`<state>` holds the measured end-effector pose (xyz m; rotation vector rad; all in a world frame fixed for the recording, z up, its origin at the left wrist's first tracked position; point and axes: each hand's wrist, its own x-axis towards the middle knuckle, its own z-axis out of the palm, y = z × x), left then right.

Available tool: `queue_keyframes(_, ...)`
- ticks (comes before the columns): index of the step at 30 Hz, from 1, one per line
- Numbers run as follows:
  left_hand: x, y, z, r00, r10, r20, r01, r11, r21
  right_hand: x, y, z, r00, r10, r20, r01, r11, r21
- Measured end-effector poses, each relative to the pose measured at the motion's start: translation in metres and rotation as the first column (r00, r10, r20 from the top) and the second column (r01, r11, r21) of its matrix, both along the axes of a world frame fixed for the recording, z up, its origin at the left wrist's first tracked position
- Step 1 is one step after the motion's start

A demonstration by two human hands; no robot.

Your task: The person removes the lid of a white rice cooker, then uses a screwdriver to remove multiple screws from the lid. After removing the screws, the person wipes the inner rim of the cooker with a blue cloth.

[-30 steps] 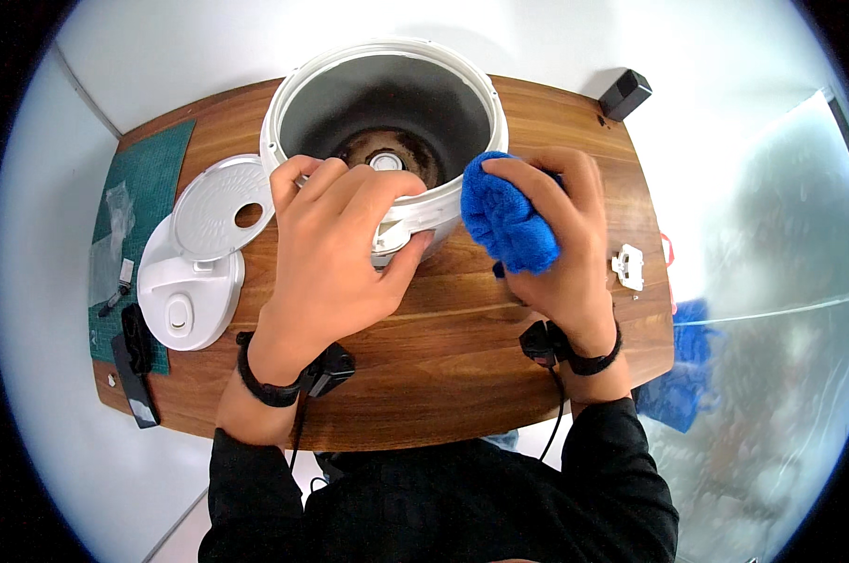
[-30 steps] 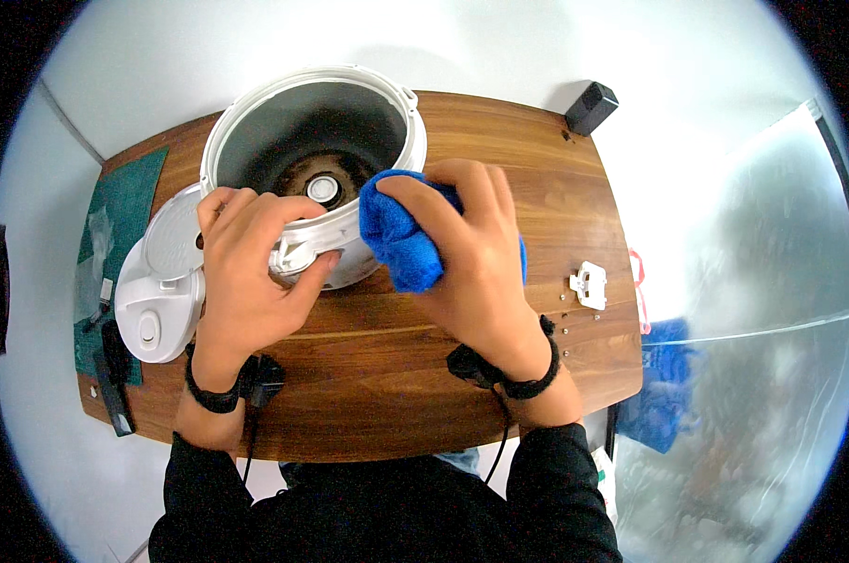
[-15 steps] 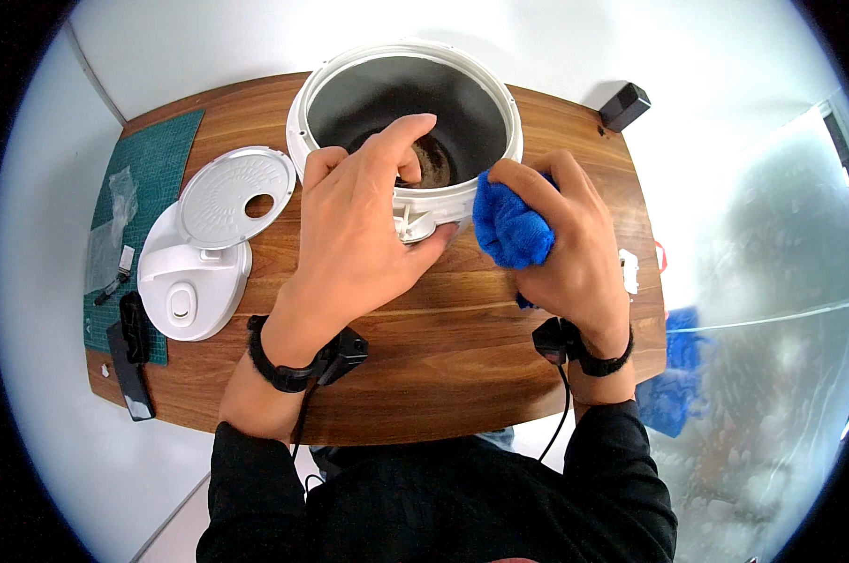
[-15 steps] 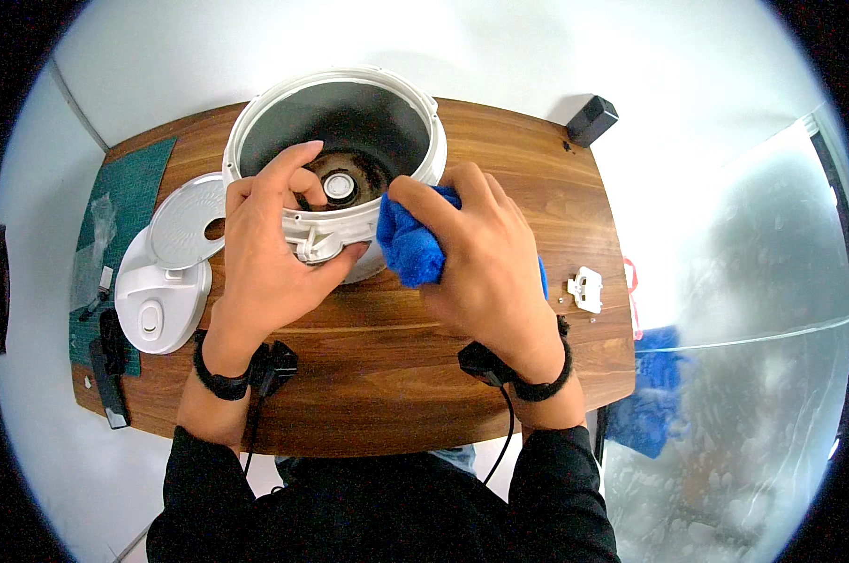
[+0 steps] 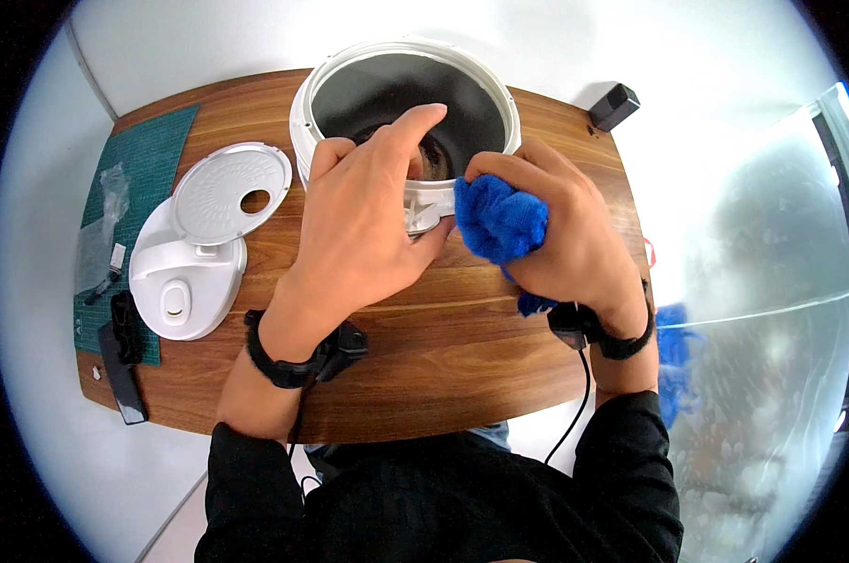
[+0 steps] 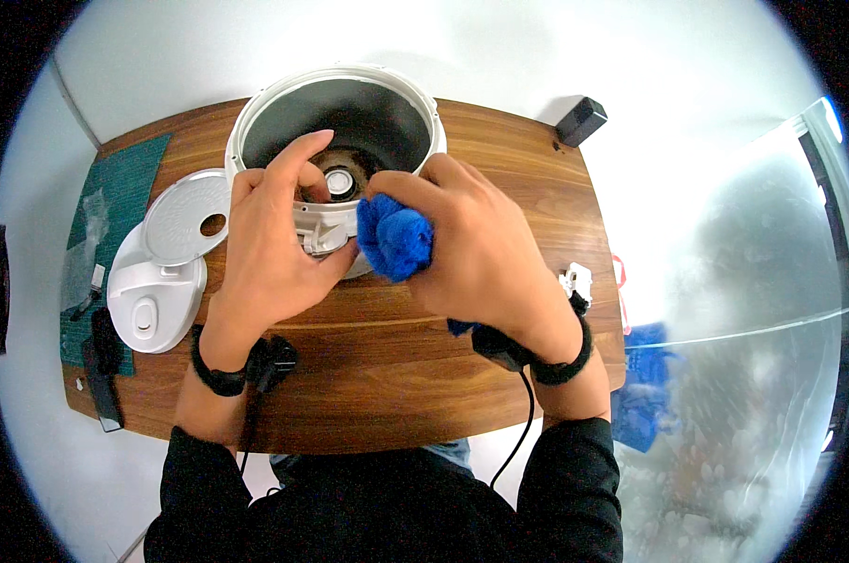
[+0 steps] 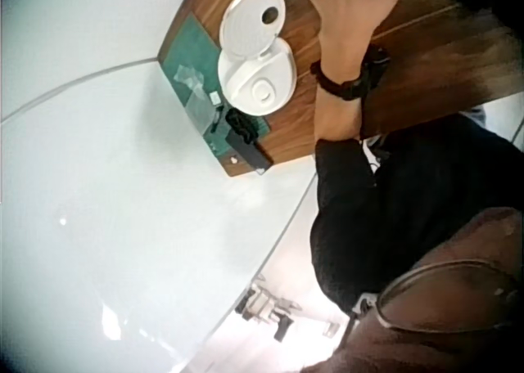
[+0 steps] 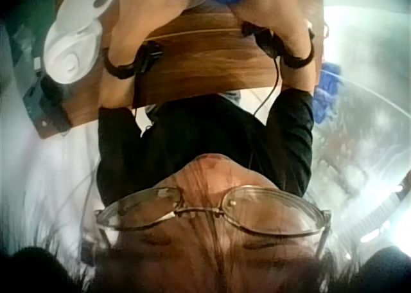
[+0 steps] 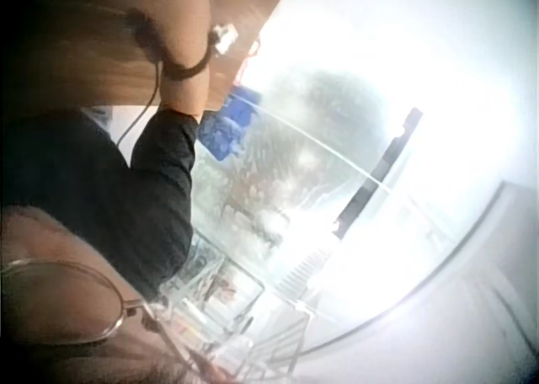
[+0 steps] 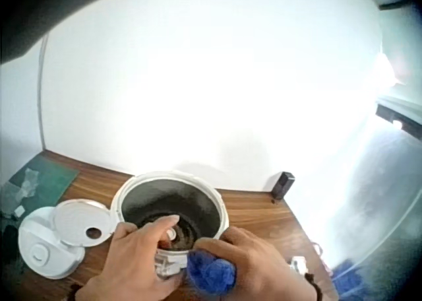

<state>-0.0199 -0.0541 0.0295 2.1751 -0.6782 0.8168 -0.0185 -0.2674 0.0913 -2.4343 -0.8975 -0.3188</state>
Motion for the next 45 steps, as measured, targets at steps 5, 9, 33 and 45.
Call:
queue_keyframes(5, -0.004, -0.002, 0.009, 0.998, -0.006, -0.056, 0.007, 1.0, 0.005, 0.011, -0.018, 0.008, 0.997, -0.067, -0.028, 0.065, 0.995, -0.073)
queue_keyframes(9, -0.003, -0.004, 0.007, 0.999, 0.021, -0.05, -0.021, 1.0, 0.007, 0.01, -0.014, 0.012, 0.997, -0.069, 0.037, 0.073, 0.987, -0.141)
queue_keyframes(33, -0.007, 0.029, 0.025, 0.987, -0.122, -0.103, 0.137, 0.978, 0.157, 0.012, -0.045, -0.001, 0.997, -0.063, 0.054, 0.061, 0.997, 0.037)
queue_keyframes(45, -0.017, -0.007, 0.015, 0.999, 0.043, 0.016, -0.046, 0.978, 0.203, -0.003, -0.016, -0.003, 1.0, 0.025, -0.014, -0.025, 1.0, -0.003)
